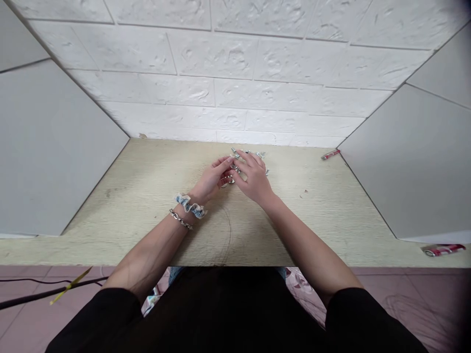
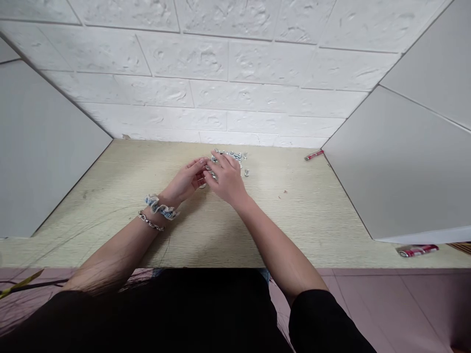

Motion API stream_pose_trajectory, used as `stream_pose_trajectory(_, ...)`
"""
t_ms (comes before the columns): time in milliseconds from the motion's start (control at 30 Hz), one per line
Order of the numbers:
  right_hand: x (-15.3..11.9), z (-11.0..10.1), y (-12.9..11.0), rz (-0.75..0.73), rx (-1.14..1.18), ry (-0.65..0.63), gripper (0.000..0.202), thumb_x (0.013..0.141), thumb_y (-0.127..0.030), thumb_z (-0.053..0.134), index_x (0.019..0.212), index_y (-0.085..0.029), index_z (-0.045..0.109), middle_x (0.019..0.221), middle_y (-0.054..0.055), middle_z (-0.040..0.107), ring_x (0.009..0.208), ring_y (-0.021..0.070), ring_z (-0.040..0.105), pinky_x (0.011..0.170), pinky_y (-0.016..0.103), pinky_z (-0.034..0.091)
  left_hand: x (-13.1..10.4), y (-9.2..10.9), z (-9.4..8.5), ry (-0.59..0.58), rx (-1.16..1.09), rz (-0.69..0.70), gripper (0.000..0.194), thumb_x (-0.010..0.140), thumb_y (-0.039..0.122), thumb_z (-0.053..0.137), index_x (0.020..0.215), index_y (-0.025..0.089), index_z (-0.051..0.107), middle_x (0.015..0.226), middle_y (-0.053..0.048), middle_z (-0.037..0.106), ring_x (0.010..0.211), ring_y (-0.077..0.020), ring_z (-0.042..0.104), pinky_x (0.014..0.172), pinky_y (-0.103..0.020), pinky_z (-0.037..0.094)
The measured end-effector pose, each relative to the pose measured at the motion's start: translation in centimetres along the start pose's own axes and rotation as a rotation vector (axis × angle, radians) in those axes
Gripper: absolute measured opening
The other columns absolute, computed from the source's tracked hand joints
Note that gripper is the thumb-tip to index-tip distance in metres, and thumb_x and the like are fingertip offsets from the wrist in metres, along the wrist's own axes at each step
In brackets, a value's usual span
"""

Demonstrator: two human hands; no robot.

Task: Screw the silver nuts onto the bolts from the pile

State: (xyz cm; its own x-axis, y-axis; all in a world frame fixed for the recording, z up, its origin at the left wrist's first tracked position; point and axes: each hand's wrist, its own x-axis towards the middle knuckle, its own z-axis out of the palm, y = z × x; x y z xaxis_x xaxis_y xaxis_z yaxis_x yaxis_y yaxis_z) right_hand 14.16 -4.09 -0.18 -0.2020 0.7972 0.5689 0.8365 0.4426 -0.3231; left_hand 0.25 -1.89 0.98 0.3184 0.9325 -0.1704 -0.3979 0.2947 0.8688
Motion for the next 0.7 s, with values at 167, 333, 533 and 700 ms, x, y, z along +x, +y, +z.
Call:
stream_pose_trajectory(167,0.23,-0.12,0.27,0.015,0.035,0.047,0.027,0.091,-0.026,0.045,0.106,-0.025,0.067,0.127,0.003,0.059,0.118,0.0213,0.049,0.107,0.045,0.034,-0.14,0.12,0.07,0.017,0.002,-0.026,0.023,0.074,0.033,0.073,0.086,0.016,0.062,0.068,0.002,0.061,0.059,-0.0047,0.056,0.053,-0.015,0.043)
stream_pose_trajectory(333,0.31,-0.25,0.45,0.033,0.083,0.049,0.024,0.090,-0.028,0.047,0.097,-0.025,0.070,0.122,0.004,0.062,0.116,0.0218,0.051,0.105,0.044,0.035,-0.18,0.02,0.10,-0.010,0.046,-0.042,0.024,0.074,0.033,0.073,0.085,0.015,0.062,0.067,0.003,0.060,0.056,-0.0043,0.055,0.051,-0.015,0.043)
stream_pose_trajectory(533,0.43,-0.18,0.62,0.022,0.079,-0.024,0.023,0.089,-0.023,0.048,0.099,-0.024,0.069,0.124,0.004,0.061,0.116,0.0222,0.050,0.104,0.042,0.034,0.05,-0.28,-0.12,-0.028,0.054,-0.021,0.025,0.071,0.031,0.075,0.086,0.014,0.064,0.066,0.003,0.059,0.054,-0.0028,0.052,0.053,-0.015,0.041)
stream_pose_trajectory(700,0.41,-0.24,0.41,0.047,0.120,-0.023,0.021,0.087,-0.021,0.050,0.098,-0.022,0.067,0.115,0.006,0.064,0.112,0.0219,0.052,0.102,0.041,0.035,0.14,-0.57,-0.20,-0.078,0.106,-0.005,0.022,0.071,0.031,0.075,0.082,0.012,0.068,0.063,0.003,0.056,0.056,-0.0027,0.049,0.057,-0.015,0.041)
